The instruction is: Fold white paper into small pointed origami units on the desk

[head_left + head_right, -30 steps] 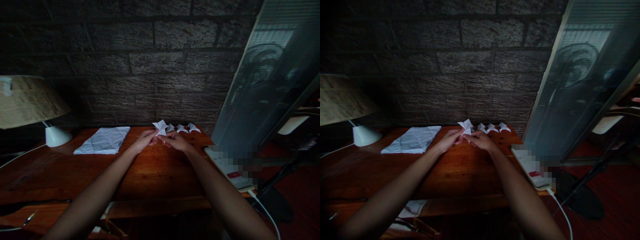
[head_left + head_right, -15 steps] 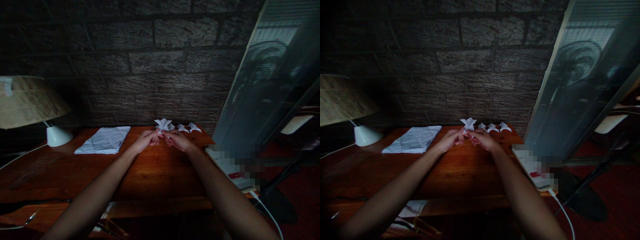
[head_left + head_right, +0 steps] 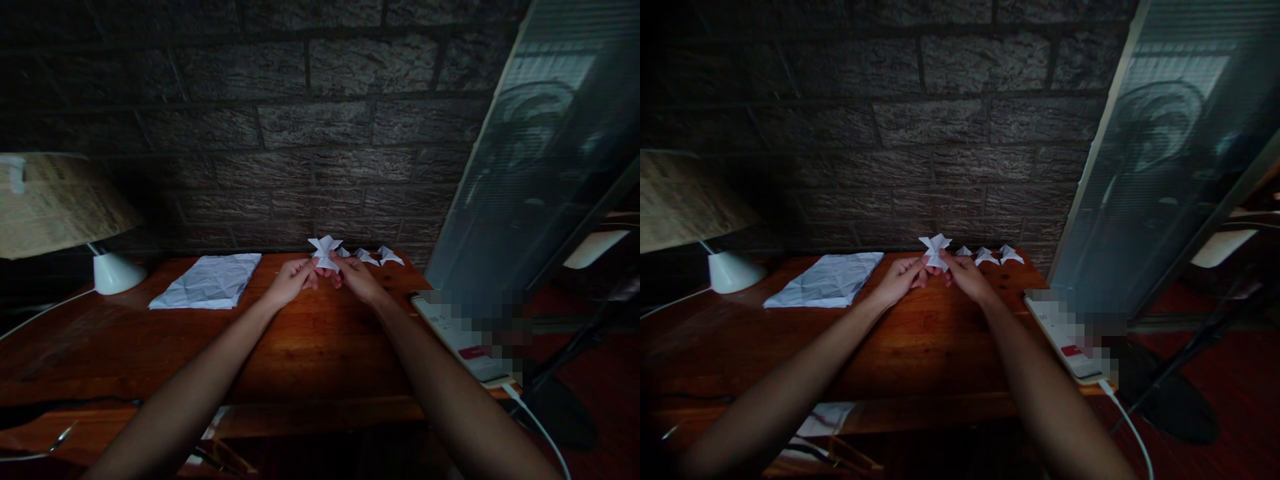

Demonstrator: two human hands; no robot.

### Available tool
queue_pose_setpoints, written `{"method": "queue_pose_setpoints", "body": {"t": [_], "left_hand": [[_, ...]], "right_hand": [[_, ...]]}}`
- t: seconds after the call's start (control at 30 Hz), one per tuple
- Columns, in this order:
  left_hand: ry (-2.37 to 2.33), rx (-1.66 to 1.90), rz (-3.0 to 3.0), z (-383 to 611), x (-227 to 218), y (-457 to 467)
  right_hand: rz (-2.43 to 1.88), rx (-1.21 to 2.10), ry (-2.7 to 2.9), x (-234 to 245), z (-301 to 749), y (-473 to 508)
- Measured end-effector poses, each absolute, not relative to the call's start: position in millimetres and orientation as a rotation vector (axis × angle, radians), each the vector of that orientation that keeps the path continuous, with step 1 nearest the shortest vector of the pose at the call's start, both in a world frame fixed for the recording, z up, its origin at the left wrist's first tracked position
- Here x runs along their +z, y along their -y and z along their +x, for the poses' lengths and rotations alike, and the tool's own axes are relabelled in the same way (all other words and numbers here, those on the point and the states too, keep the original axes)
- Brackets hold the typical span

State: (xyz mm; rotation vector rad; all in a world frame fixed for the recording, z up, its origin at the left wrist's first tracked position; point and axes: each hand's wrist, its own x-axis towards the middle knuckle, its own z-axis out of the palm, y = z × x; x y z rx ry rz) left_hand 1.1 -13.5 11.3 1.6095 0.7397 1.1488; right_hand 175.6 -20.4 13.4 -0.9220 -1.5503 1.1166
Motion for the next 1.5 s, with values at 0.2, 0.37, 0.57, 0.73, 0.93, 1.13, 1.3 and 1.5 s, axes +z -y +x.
{"method": "queue_pose_setpoints", "body": {"t": [0.2, 0.37, 0.57, 0.73, 0.93, 1.13, 1.3, 1.5], "left_hand": [[-0.739, 1.153, 1.630, 2.7, 12.7, 15.2], [-0.748, 1.164, 1.652, 3.2, 13.0, 16.1], [-0.745, 1.146, 1.668, 3.3, 12.6, 16.3], [-0.744, 1.163, 1.651, 4.3, 12.8, 16.0], [-0.748, 1.173, 1.647, 4.6, 13.4, 17.0], [-0.750, 1.166, 1.640, 5.2, 14.7, 17.7], [-0.727, 1.154, 1.636, 5.1, 15.8, 18.6], [-0.700, 1.112, 1.555, 4.0, 14.4, 15.6]], "right_hand": [[-0.874, 1.176, 1.520, 13.6, 175.2, 19.8], [-0.885, 1.150, 1.538, 13.3, 175.5, 19.7], [-0.864, 1.143, 1.576, 13.8, 177.6, 19.6], [-0.843, 1.184, 1.561, 15.5, 177.6, 20.8], [-0.856, 1.196, 1.551, 16.7, 178.2, 21.6], [-0.846, 1.169, 1.586, 18.4, 179.0, 22.9], [-0.885, 1.099, 1.636, 19.1, 180.5, 22.8], [-0.955, 1.054, 1.696, 22.3, 181.2, 24.9]]}}
